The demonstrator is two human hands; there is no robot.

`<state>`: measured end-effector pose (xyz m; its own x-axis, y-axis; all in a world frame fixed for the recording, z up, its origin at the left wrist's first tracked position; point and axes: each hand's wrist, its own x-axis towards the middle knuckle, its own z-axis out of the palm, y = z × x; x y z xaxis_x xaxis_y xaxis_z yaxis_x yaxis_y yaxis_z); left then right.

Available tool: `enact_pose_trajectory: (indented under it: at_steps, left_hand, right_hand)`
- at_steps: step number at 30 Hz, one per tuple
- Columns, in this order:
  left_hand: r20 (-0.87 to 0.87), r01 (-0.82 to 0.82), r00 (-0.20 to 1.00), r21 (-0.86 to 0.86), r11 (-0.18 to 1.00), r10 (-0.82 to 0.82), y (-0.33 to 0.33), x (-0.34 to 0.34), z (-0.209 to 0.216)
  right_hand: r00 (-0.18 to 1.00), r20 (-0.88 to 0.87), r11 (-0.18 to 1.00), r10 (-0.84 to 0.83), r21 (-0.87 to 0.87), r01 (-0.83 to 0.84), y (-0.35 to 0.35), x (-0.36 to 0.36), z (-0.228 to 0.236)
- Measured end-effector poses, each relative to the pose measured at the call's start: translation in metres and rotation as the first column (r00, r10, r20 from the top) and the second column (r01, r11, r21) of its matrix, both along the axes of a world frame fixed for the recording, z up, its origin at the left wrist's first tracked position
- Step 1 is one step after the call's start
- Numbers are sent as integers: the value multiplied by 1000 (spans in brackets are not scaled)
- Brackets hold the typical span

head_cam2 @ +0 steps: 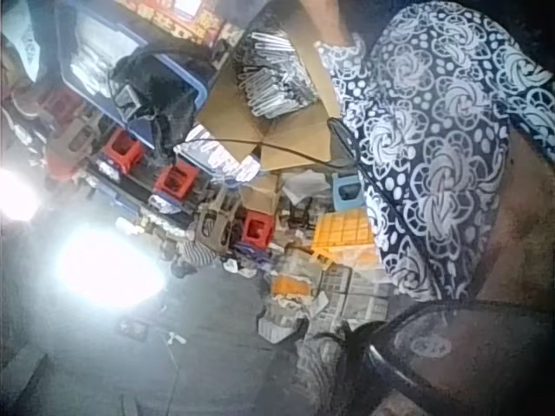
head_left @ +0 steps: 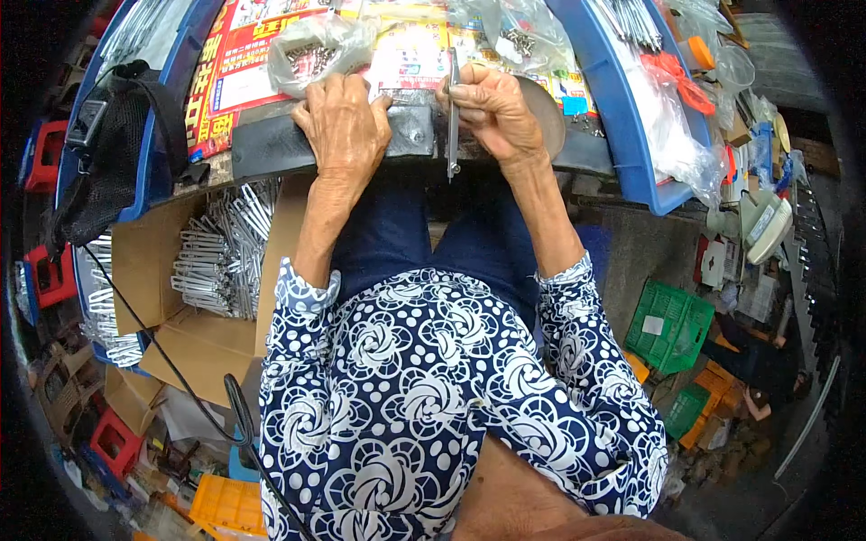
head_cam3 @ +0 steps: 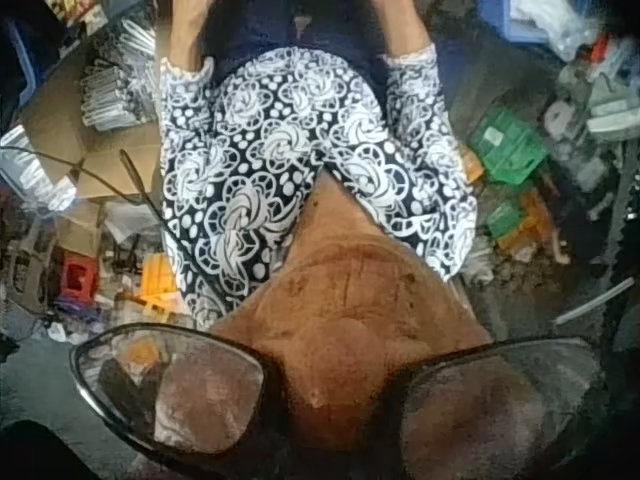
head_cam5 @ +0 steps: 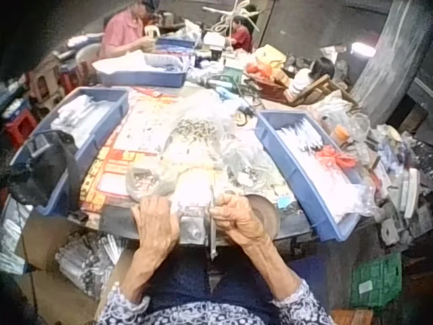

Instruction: The person assembles metal linkage components by aligning the metal pieces, inserting pins, and securing the parts together by hand.

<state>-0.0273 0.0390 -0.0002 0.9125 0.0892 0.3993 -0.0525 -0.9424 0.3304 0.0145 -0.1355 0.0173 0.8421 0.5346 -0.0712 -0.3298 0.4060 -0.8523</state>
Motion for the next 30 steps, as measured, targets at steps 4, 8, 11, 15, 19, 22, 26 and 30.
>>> enact_pose_trajectory:
  at_steps: [4, 8, 11, 15, 19, 22, 26, 30]
  left_hand:
    - [41, 32, 999, -170, 985, -25, 1, -3, 12]
    - [40, 98, 994, -714, 693, -100, -3, -8, 29]
    - [75, 125, 959, -978, 168, -275, -12, -14, 44]
    - [137, 186, 950, -970, 155, -281, -22, -24, 48]
    - [63, 152, 958, -938, 310, -279, -23, -32, 56]
    - [151, 207, 964, -942, 264, -218, -26, -31, 48]
    - [156, 215, 960, -944, 252, -232, -26, -31, 48]
    - [150, 219, 963, -918, 330, -223, -25, -32, 46]
  right_hand:
    - [999, -30, 998, 9, 56, -8, -3, -2, -1]
    - [999, -24, 997, 24, 79, -22, -6, -5, -1]
    - [996, -55, 989, 64, 135, -56, -4, -7, 0]
    - [988, -122, 951, 99, 304, -58, 1, -11, -5]
    - [985, -136, 926, 108, 374, -50, 5, -12, -9]
    - [980, -139, 918, 141, 390, -77, 6, -12, -8]
    - [983, -131, 926, 129, 369, -72, 8, -12, -8]
    - [985, -135, 926, 112, 373, -54, 11, -14, -7]
